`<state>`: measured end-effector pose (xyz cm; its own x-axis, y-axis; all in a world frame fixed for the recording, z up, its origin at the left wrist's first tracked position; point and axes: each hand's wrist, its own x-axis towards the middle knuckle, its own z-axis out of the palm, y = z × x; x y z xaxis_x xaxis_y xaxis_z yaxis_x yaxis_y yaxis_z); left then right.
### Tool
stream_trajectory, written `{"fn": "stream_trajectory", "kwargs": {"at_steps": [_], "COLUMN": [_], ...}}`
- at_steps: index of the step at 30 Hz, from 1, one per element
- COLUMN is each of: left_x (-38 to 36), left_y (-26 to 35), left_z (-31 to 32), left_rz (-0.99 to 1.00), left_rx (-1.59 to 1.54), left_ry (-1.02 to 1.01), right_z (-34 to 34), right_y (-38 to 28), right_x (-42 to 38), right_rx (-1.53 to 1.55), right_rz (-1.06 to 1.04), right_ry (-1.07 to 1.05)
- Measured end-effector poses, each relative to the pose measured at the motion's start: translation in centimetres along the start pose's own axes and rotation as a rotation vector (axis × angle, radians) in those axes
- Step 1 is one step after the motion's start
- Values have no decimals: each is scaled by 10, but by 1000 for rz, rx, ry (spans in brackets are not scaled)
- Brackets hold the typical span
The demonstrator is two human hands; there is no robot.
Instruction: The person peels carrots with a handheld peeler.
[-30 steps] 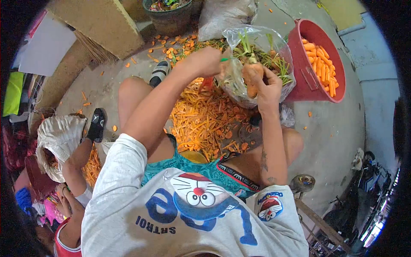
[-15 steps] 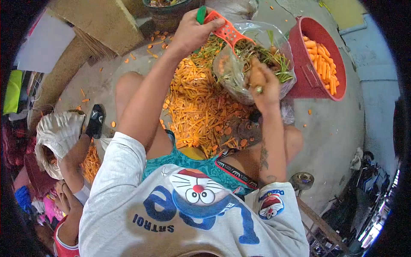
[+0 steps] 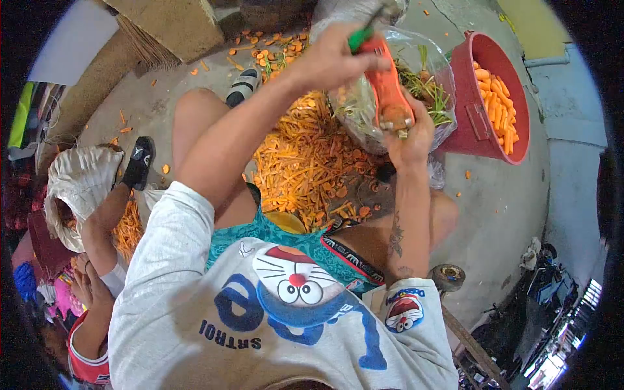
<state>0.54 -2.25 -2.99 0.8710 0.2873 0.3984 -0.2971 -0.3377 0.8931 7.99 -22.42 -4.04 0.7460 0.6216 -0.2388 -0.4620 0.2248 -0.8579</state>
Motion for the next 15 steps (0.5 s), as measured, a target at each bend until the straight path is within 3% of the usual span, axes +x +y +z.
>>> {"fn": "stream_trajectory", "kwargs": {"at_steps": [2, 3, 4, 6, 7, 8, 9, 10, 12, 14, 15], "left_x": [16, 21, 21, 18, 15, 7, -2, -8, 5, 21, 18], "left_y": [-24, -23, -24, -24, -16, -8, 15, 26, -2, 3, 13], "left_z": [-19, -35, -36, -33, -15, 0, 13, 20, -5, -34, -38], "left_rz": [-16, -3, 2, -85, -46, -46, 37, 118, 43, 13, -136], "left_rx": [44, 17, 17, 22, 62, 60, -8, -78, 77, -70, -54], "left_ry": [310, 380, 379, 405, 384, 375, 239, 109, 109, 351, 418], "right_z": [-31, -14, -22, -45, -26, -7, 5, 3, -5, -13, -25], "right_y": [-1, -2, -2, -3, -7, -7, -8, -8, -6, -10, -8], "right_x": [15, 8, 11, 23, 17, 6, 1, 1, -4, -4, 3], "right_rx": [335, 228, 228, 400, 403, 233, 56, 52, 54, 100, 157], "right_rz": [158, 71, 67, 169, 162, 77, -4, -2, 18, 43, 71], "right_ry": [-511, -235, -237, -680, -679, -308, 61, 64, -106, -186, -301]}}
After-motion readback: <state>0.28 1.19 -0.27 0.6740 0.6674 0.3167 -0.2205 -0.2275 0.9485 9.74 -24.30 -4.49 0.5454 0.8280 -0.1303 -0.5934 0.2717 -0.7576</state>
